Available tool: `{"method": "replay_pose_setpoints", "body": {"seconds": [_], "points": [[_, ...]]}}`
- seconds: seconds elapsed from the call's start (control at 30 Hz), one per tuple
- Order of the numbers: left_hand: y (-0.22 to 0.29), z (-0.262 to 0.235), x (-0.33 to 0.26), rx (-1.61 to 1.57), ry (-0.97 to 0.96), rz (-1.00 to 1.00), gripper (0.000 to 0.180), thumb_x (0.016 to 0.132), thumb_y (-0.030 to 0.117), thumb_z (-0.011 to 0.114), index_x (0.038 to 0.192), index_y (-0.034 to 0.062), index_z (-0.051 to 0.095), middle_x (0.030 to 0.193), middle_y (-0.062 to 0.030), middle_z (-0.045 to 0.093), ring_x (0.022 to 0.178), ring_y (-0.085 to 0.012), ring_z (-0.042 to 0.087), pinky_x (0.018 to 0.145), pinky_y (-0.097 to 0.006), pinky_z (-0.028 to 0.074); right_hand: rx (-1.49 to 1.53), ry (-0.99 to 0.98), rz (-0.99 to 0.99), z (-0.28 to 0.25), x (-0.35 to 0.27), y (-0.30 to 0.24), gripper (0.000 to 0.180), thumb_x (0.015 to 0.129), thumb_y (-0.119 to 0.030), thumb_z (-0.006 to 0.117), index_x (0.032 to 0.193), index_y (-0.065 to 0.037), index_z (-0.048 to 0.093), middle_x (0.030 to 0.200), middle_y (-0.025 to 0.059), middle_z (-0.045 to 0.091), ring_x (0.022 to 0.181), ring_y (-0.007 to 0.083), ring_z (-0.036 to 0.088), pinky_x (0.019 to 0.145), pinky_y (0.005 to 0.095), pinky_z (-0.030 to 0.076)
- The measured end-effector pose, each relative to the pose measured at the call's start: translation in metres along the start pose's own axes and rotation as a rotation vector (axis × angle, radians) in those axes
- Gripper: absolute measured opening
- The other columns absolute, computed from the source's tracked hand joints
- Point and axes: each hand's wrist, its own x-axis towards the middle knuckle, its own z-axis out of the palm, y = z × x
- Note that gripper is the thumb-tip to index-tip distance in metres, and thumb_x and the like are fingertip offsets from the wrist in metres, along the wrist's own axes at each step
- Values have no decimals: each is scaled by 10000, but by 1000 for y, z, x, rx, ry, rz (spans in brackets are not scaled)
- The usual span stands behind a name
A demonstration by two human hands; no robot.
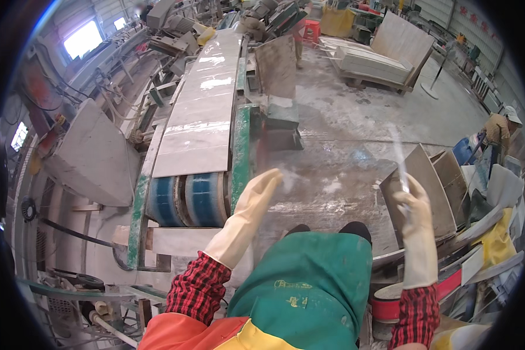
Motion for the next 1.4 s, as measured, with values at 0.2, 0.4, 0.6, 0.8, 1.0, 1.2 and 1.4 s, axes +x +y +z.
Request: {"method": "replay_pose_setpoints", "body": {"seconds": [0.2,0.4,0.6,0.8,1.0,1.2,1.4], "points": [[65,9,-22,-939,-63,-349,452,979,265,548,1363,53,442,1327,-134,543,1189,-271,553,968,-418,478,-188,-643,-322,154,-14,-5,710,552,-61,781,1240,-119,620,1208,73,620,1029,227,607,857,305,522],[45,-38,-63,-964,330,-160,367,954,29,478,1316,13,424,1284,-204,520,1168,-359,558,986,-546,489,-1016,-947,-1355,252,-41,-12,647,577,-214,812,1170,-137,565,1171,101,542,1050,307,547,890,401,508],[7,-116,-68,-976,772,-154,251,964,-7,434,1214,-13,443,1128,-161,548,1034,-316,600,981,-543,515,-966,-782,-1240,270,-23,-2,627,690,-359,792,1214,-131,535,1168,123,541,1128,318,510,1008,396,399],[-34,-180,-64,-941,960,-213,354,983,-21,368,1333,26,379,1329,-192,467,1220,-371,518,996,-585,489,-989,-520,-867,159,54,42,633,724,-369,783,1271,-127,577,1340,164,540,1262,335,493,1068,406,403],[-54,-188,-52,-900,919,-257,383,978,-38,340,1354,32,362,1326,-197,468,1214,-391,516,988,-601,484,-829,-217,-403,-4,86,97,628,757,-303,767,1288,-33,569,1274,163,601,1195,268,556,1019,358,424],[-61,-192,-40,-888,901,-262,350,976,-41,354,1319,24,378,1299,-200,478,1181,-388,538,976,-596,496,-739,44,-188,-128,66,140,578,819,-275,744,1299,-8,561,1290,168,592,1222,252,533,1046,348,384],[-57,-191,-32,-912,899,-290,316,984,-14,379,1298,18,382,1304,-206,472,1184,-392,535,962,-588,510,-779,127,-109,-200,51,177,553,867,-277,716,1317,-5,545,1318,167,573,1253,248,508,1062,345,367]]}}
